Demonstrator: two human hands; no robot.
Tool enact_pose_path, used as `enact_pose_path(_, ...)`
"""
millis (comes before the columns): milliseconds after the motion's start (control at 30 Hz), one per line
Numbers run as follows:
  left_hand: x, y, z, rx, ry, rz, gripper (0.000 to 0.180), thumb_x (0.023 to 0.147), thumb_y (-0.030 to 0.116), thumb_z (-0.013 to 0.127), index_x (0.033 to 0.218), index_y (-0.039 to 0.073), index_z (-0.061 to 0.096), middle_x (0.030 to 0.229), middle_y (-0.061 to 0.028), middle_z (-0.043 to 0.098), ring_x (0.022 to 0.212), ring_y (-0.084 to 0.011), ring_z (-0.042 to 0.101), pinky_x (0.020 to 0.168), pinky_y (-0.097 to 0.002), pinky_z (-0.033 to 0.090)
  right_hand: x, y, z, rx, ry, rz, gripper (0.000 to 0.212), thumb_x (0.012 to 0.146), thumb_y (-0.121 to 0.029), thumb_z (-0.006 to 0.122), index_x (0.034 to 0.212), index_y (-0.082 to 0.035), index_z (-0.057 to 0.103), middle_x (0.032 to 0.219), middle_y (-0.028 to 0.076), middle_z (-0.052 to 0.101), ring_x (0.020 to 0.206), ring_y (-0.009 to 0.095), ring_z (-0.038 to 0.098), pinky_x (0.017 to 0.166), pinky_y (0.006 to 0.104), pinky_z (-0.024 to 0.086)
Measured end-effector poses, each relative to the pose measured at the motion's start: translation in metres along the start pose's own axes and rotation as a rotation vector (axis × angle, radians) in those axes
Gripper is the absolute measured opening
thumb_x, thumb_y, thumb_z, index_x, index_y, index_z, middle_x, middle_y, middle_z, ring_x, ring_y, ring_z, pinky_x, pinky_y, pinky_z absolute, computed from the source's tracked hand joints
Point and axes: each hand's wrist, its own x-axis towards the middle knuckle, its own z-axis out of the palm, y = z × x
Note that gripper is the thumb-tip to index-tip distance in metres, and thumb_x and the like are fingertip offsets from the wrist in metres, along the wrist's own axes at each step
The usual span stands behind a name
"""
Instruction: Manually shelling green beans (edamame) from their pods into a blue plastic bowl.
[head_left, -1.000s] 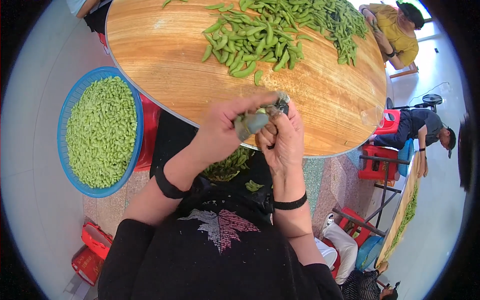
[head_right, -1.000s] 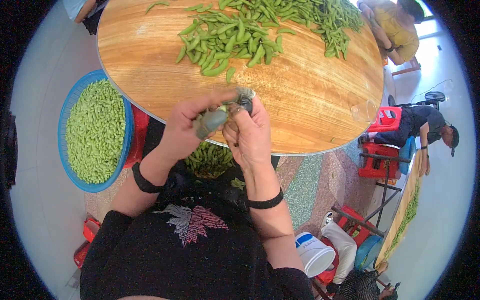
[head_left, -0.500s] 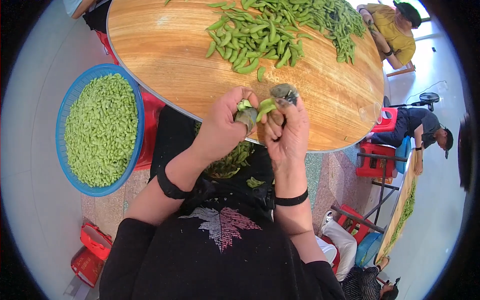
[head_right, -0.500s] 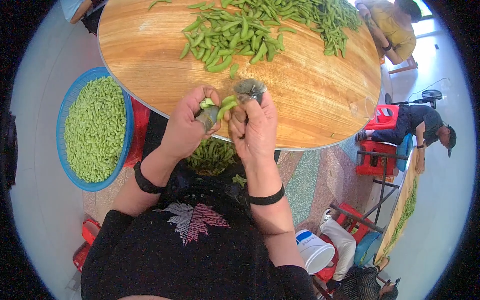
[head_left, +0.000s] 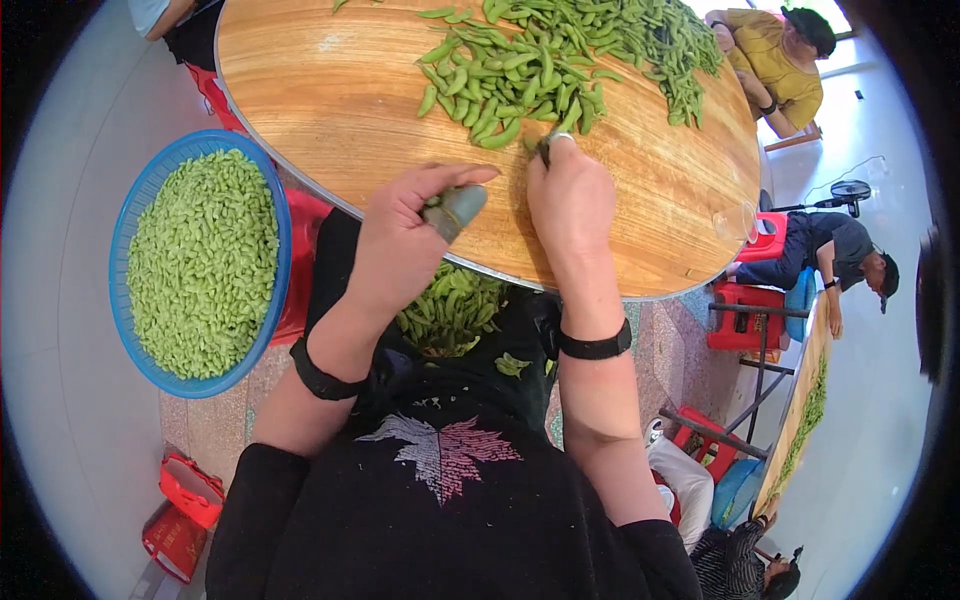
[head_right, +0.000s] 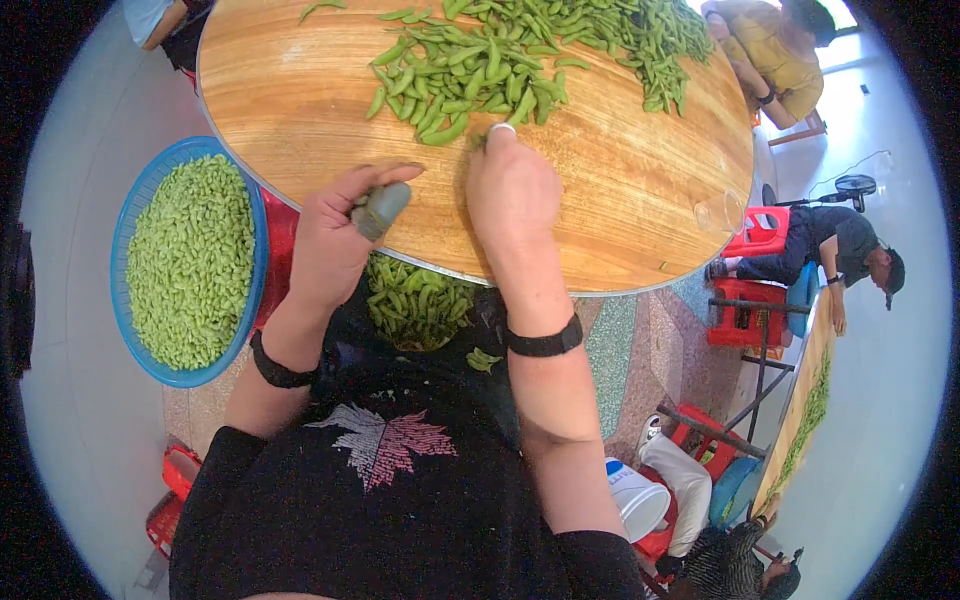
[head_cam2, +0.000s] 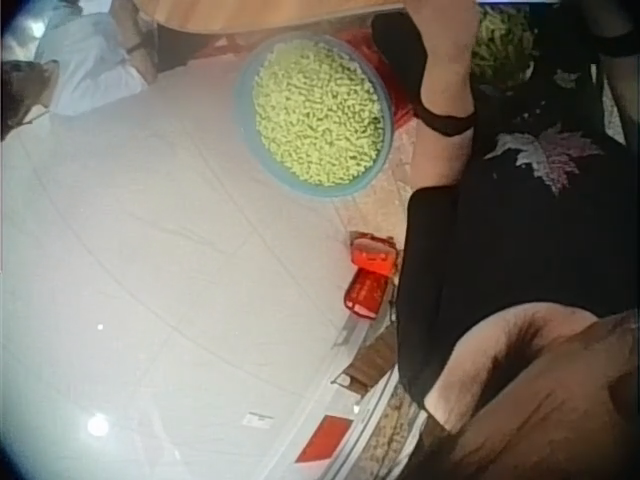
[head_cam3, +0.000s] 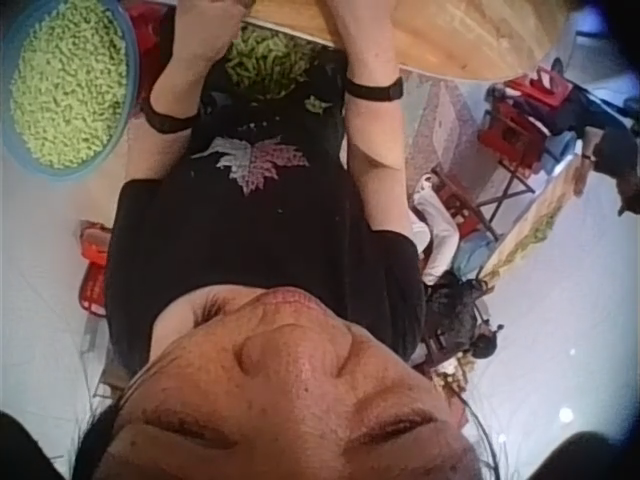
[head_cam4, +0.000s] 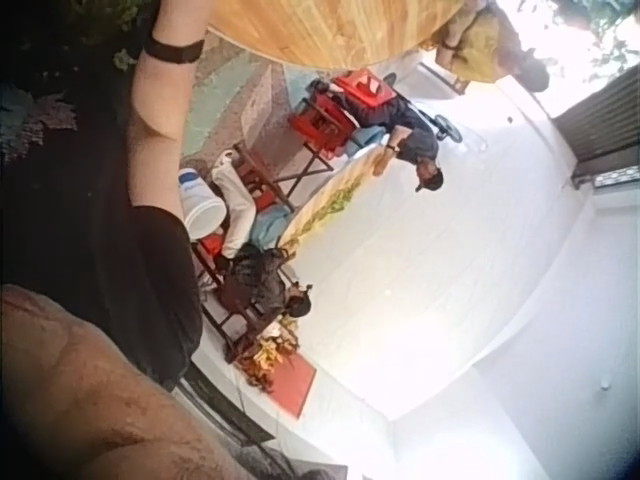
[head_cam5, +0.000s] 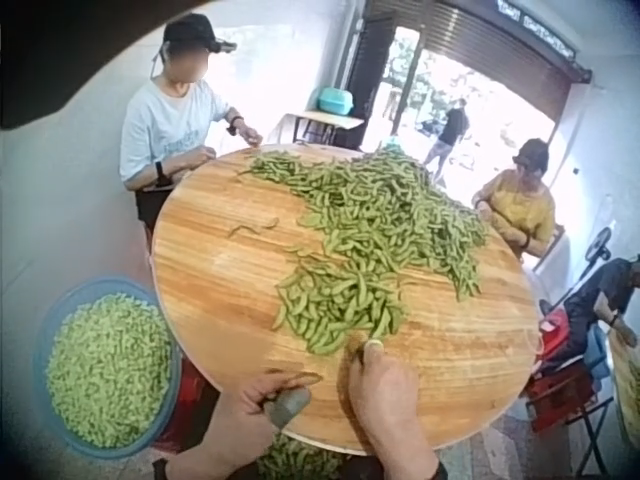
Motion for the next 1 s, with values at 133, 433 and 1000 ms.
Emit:
enact_pose_path(133, 0.000, -0.003, 0.011, 0.434, -0.024, 0.323, 0.030, 0.077, 0.003, 0.063, 0.107, 0.005, 0.063, 0.078, -0.0116, 0.059, 0.072, -0.0224, 0.058, 0.063, -0.0284, 0.045, -0.020, 0.014, -0.015, 0.622, -0.161, 0.134, 0.017, 0.076, -0.016, 0.061, 0.079, 0.001, 0.059, 0.058, 0.013, 0.057, 0.054, 0.022, 0.058, 0.052, 0.0350, 0.044)
enact_pose_path(433, 0.000, -0.011, 0.014, -0.096, -0.030, -0.087, 0.018, 0.082, 0.011, 0.064, 0.097, 0.002, 0.066, 0.078, -0.0007, 0.061, 0.069, -0.0118, 0.055, 0.060, -0.0264, 0.043, -0.057, 0.003, -0.048, 1.485, -0.437, 0.349, 0.026, 0.094, -0.023, 0.047, 0.111, -0.003, 0.051, 0.063, -0.006, 0.042, 0.052, 0.002, 0.034, 0.046, 0.0174, 0.027)
enact_pose_path(1000, -0.003, -0.009, 0.017, -0.667, -0.083, -0.208, 0.013, 0.085, 0.009, 0.061, 0.096, 0.004, 0.065, 0.085, 0.0018, 0.061, 0.068, -0.0020, 0.049, 0.054, -0.0170, 0.035, -0.066, -0.013, -0.031, 1.672, -0.493, 0.332, 0.023, 0.096, -0.015, 0.040, 0.112, -0.004, 0.051, 0.066, -0.001, 0.046, 0.046, 0.002, 0.030, 0.040, 0.0157, 0.022)
